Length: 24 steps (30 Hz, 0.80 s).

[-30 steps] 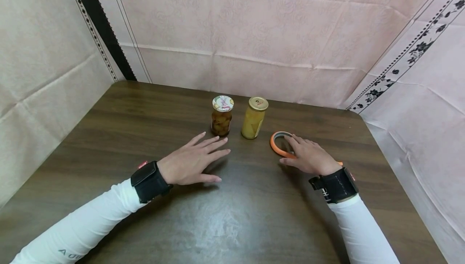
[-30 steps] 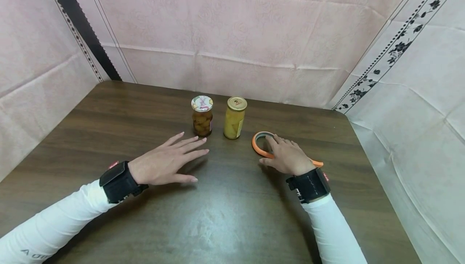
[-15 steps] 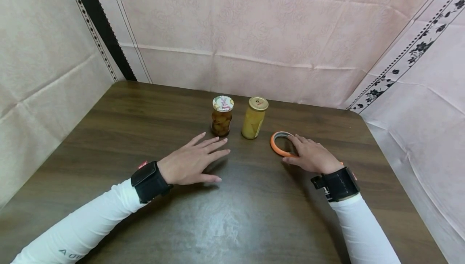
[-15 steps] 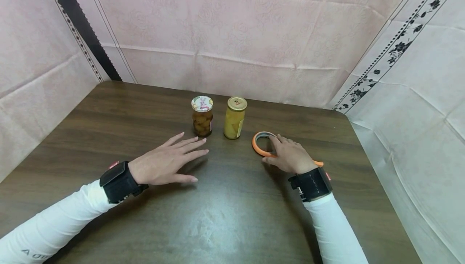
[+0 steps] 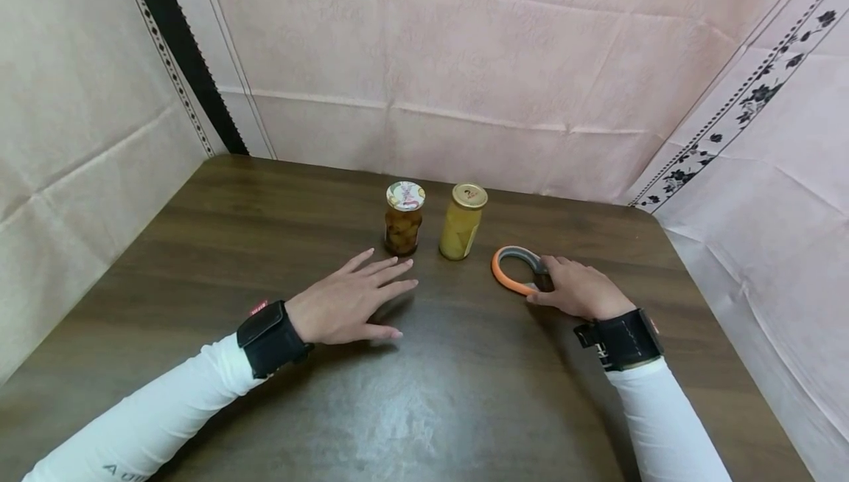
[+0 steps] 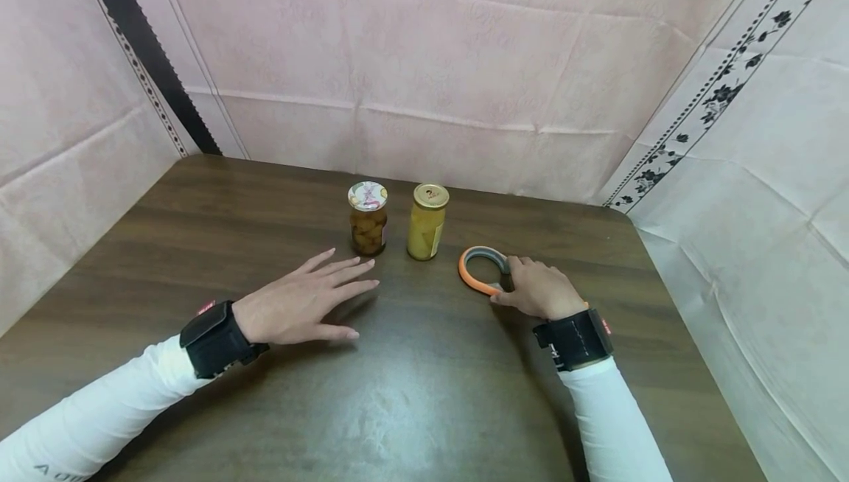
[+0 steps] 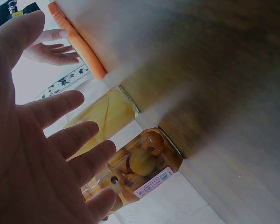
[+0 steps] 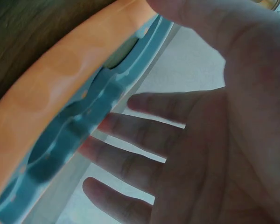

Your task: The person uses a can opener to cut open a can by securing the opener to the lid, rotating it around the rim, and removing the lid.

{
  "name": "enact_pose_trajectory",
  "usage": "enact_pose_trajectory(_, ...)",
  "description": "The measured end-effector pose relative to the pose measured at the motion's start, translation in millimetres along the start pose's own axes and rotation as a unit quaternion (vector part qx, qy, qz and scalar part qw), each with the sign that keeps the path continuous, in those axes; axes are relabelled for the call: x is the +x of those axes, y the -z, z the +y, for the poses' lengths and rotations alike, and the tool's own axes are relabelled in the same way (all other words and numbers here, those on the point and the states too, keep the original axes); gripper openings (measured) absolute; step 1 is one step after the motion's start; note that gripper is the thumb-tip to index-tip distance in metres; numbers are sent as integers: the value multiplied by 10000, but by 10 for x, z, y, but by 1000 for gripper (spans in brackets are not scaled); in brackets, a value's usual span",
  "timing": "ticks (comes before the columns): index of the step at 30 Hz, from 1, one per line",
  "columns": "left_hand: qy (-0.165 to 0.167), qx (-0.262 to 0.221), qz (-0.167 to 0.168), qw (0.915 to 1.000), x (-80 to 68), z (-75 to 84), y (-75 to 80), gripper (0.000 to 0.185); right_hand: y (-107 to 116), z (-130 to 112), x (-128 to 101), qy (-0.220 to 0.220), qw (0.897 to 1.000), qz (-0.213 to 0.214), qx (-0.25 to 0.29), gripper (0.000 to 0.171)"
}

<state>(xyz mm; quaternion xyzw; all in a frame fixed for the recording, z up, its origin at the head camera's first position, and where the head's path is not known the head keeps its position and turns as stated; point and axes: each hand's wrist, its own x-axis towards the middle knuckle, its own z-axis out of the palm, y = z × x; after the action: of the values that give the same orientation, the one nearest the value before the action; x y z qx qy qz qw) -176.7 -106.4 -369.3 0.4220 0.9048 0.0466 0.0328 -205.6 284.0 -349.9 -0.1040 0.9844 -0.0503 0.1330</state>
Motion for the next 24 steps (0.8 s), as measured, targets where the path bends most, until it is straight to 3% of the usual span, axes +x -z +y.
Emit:
enact_pose_trajectory(6,-9,-56,-41,10000,-25,13,-23,80,-2,27,-28,-77,9999,-90,0,44)
enact_pose_trajectory(24,-35,-68,36,10000,-17,-11,-21,78,149,149,-130,-539,9974,-483,-56,34)
